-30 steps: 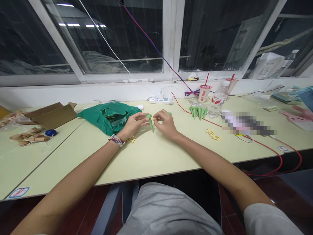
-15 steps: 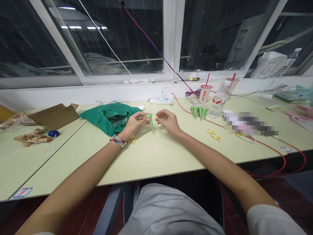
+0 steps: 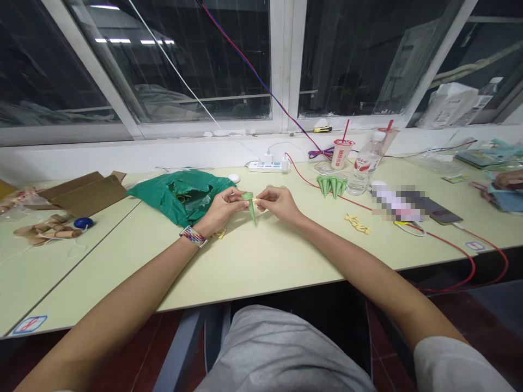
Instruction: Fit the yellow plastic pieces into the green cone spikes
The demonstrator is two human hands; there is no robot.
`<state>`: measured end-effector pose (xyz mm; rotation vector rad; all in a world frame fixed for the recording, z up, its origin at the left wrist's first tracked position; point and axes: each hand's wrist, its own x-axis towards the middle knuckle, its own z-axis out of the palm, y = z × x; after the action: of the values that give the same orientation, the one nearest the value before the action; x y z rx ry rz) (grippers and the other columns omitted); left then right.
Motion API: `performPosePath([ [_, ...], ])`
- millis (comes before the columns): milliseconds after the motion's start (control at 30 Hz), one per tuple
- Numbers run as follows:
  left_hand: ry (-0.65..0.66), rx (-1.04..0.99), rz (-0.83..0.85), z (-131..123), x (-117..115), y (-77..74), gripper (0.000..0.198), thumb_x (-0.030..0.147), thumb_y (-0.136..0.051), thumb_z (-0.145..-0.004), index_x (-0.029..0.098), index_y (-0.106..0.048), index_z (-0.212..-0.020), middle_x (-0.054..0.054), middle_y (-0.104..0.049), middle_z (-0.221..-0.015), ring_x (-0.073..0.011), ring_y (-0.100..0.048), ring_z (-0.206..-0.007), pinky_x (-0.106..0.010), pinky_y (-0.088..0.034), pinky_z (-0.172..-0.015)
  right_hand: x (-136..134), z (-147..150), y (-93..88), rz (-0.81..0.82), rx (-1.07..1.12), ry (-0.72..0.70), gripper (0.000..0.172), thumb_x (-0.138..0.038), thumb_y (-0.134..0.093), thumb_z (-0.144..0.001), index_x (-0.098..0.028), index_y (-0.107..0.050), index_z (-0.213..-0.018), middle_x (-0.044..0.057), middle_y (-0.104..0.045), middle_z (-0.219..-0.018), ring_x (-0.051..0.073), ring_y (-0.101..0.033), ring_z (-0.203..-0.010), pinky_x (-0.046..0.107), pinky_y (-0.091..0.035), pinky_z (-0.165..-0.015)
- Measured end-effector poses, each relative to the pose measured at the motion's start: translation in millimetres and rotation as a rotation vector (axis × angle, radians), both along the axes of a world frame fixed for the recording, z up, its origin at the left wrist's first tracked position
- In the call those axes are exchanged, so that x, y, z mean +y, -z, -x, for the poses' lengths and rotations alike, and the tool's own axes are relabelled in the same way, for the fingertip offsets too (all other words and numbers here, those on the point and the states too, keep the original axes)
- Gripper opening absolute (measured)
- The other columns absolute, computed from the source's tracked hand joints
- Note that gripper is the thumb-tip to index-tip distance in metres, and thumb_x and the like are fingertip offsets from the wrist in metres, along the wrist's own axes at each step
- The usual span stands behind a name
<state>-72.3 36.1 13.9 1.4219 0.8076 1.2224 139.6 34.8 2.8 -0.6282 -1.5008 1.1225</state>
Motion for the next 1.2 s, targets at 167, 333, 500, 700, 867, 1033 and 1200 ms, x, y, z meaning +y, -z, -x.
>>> performPosePath([
  [167, 0.018, 0.035, 0.001, -2, -5, -5.8, 0.043, 0.034, -0.098, -0.064, 0.019, -0.067, -0.090, -0.006, -0.079, -0.087, -0.0228, -0.077, -0.082, -0.039, -0.065, -0.081, -7, -1, -6.0, -0.025, 0.002, -0.004, 0.039, -0.049, -0.093, -0.066, -0.018, -0.073, -0.078, 0.002, -0.073, -0.069, 0.017, -0.070, -0.065, 0.033, -0.061, -0.068],
  [333, 0.023, -0.015, 0.031, -5, -8, -8.7, 0.043, 0.034, -0.098, -0.064, 0.019, -0.063, -0.085, -0.005, -0.078, -0.084, -0.0220, -0.076, -0.079, -0.037, -0.063, -0.077, -11, -2, -12.6, -0.031, 0.018, -0.017, 0.039, -0.048, -0.094, -0.064, -0.018, -0.074, -0.077, 0.001, -0.073, -0.068, 0.016, -0.069, -0.065, 0.033, -0.061, -0.069],
  [500, 0.012, -0.027, 0.019, -8, -10, -10.3, 0.046, 0.033, -0.099, -0.061, 0.019, -0.063, -0.085, -0.003, -0.077, -0.085, -0.0204, -0.074, -0.078, -0.037, -0.063, -0.078, -8, -2, -12.3, -0.016, 0.047, -0.044, 0.040, -0.048, -0.095, -0.063, -0.017, -0.074, -0.077, 0.001, -0.073, -0.069, 0.016, -0.070, -0.064, 0.033, -0.062, -0.068],
  [700, -0.024, 0.010, -0.038, -9, -7, -5.9, 0.047, 0.032, -0.098, -0.062, 0.019, -0.062, -0.089, -0.003, -0.075, -0.090, -0.0175, -0.072, -0.080, -0.033, -0.061, -0.079, -2, -1, -2.8, 0.052, 0.039, -0.015, 0.044, -0.049, -0.096, -0.061, -0.017, -0.072, -0.079, 0.002, -0.074, -0.070, 0.016, -0.071, -0.064, 0.033, -0.062, -0.069],
  [867, -0.010, 0.018, 0.006, -18, -12, -5.9, 0.047, 0.033, -0.095, -0.068, 0.020, -0.063, -0.100, -0.003, -0.074, -0.089, -0.0189, -0.073, -0.081, -0.033, -0.059, -0.077, -1, 2, 2.8, 0.064, 0.027, 0.005, 0.044, -0.051, -0.093, -0.064, -0.018, -0.067, -0.080, 0.001, -0.072, -0.070, 0.015, -0.069, -0.065, 0.031, -0.061, -0.068],
  [1033, 0.085, 0.034, 0.040, -25, -21, -13.0, 0.051, 0.031, -0.091, -0.073, 0.021, -0.066, -0.117, -0.002, -0.073, -0.087, -0.0178, -0.071, -0.075, -0.033, -0.058, -0.077, -8, -13, -4.2, -0.075, -0.222, 0.045, 0.032, -0.046, -0.080, -0.081, -0.020, -0.068, -0.093, 0.001, -0.073, -0.079, 0.015, -0.068, -0.069, 0.027, -0.055, -0.066],
  [1200, 0.056, 0.046, 0.070, -20, -19, -11.2, 0.048, 0.031, -0.091, -0.073, 0.021, -0.071, -0.115, -0.004, -0.074, -0.095, -0.0183, -0.073, -0.079, -0.033, -0.058, -0.080, -19, -98, -23.5, -0.289, -0.712, 0.300, 0.016, -0.029, -0.067, -0.089, -0.020, -0.074, -0.100, 0.003, -0.076, -0.084, 0.017, -0.068, -0.075, 0.029, -0.050, -0.073],
])
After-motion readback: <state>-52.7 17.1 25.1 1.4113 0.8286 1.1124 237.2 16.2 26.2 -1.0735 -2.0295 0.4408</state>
